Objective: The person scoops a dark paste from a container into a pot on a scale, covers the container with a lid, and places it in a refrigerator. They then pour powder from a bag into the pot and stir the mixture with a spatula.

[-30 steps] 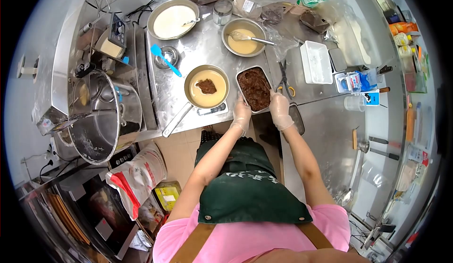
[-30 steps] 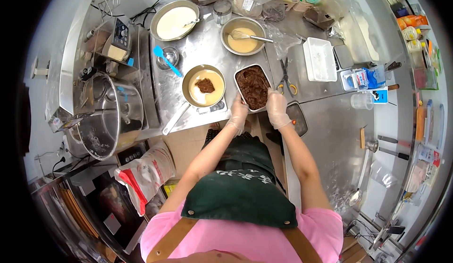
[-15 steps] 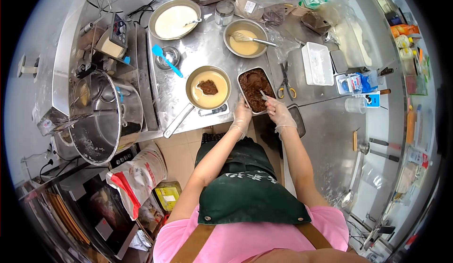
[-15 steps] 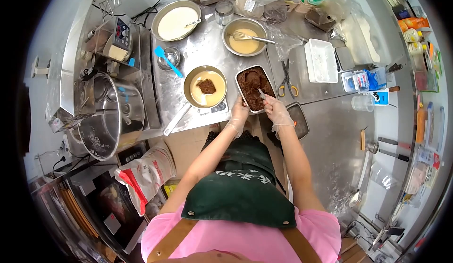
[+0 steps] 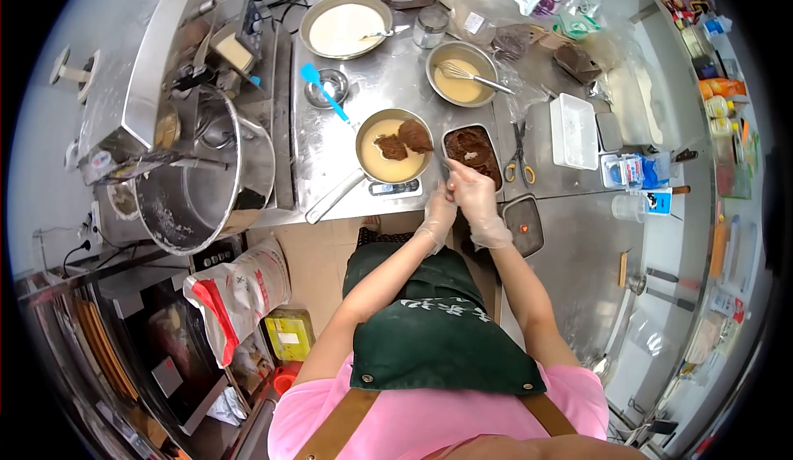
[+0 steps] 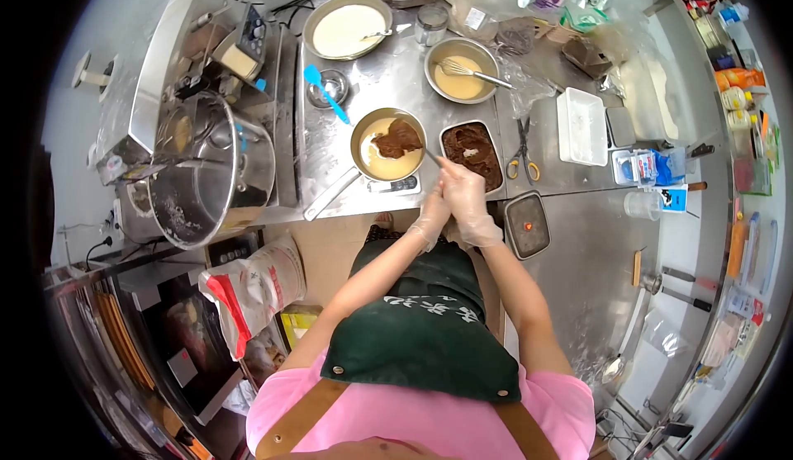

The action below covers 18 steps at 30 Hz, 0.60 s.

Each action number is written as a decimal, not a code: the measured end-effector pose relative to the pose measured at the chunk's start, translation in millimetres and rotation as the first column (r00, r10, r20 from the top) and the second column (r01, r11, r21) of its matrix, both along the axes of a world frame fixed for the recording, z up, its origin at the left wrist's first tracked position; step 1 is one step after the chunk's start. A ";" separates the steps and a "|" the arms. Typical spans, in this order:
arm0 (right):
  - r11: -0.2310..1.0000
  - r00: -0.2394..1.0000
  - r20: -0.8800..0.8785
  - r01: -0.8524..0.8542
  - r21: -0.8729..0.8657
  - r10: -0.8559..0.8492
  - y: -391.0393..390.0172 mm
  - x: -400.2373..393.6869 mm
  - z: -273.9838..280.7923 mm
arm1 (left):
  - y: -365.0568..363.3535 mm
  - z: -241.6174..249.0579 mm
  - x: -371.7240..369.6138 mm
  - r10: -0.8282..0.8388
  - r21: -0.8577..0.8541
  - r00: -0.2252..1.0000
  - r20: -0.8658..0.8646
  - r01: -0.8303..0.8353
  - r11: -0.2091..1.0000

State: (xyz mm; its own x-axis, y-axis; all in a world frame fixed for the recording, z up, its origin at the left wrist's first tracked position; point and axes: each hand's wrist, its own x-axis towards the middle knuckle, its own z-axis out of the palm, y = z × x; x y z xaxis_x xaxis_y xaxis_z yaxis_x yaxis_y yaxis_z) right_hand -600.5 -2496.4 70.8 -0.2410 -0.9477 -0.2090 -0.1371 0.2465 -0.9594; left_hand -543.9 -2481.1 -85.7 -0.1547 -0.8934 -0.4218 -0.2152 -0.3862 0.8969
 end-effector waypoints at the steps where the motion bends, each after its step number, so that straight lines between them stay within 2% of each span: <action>1: 0.988 0.974 -0.215 -0.094 -0.121 0.067 -6.7 10.3 -11.3 | 1.3 8.4 0.7 0.010 -0.024 1.000 -0.015 -0.010 1.000; 2: 0.959 0.895 -0.430 -0.214 -0.187 0.116 -10.2 15.2 -18.7 | 2.1 16.2 3.8 0.012 -0.039 1.000 -0.026 -0.013 0.999; 3: 0.876 0.708 -0.704 -0.374 -0.306 0.057 -17.8 22.1 -20.4 | 4.5 16.9 6.7 0.007 -0.060 0.999 -0.035 -0.009 0.998; 4: 0.875 0.562 -0.823 -0.436 -0.211 0.082 -18.7 28.1 -20.6 | 6.1 17.0 9.8 -0.004 -0.085 0.999 -0.042 0.001 0.996; 5: 0.871 0.394 -0.913 -0.479 -0.106 0.105 -18.1 33.5 -20.1 | 8.1 16.9 12.6 -0.021 -0.108 0.999 -0.042 0.016 0.994; 8: 0.832 0.273 -0.960 -0.545 -0.105 0.058 -17.1 39.8 -23.9 | 10.8 6.2 15.8 -0.078 -0.204 0.997 -0.006 0.075 0.976; 11: 0.816 0.331 -0.944 -0.545 -0.195 -0.005 -13.4 38.1 -31.2 | 10.5 -3.4 18.7 -0.108 -0.314 0.993 0.057 0.120 0.942; 15: 0.874 0.333 -0.943 -0.461 -0.152 0.012 -5.5 41.3 -21.7 | 9.4 -21.8 12.0 -0.081 -0.509 0.984 0.161 0.153 0.847; 16: 0.880 0.378 -0.926 -0.432 -0.197 -0.021 -6.7 37.8 -31.0 | 8.8 -25.1 9.1 -0.070 -0.525 0.982 0.175 0.153 0.837; 17: 0.932 0.677 -0.735 -0.287 -0.223 0.033 -8.6 34.3 -40.2 | 8.5 -27.9 7.0 -0.068 -0.507 0.980 0.186 0.155 0.848; 18: 0.972 0.894 -0.447 -0.142 -0.189 0.044 -8.6 30.5 -49.0 | 6.2 -30.4 5.7 -0.055 -0.498 0.980 0.191 0.145 0.855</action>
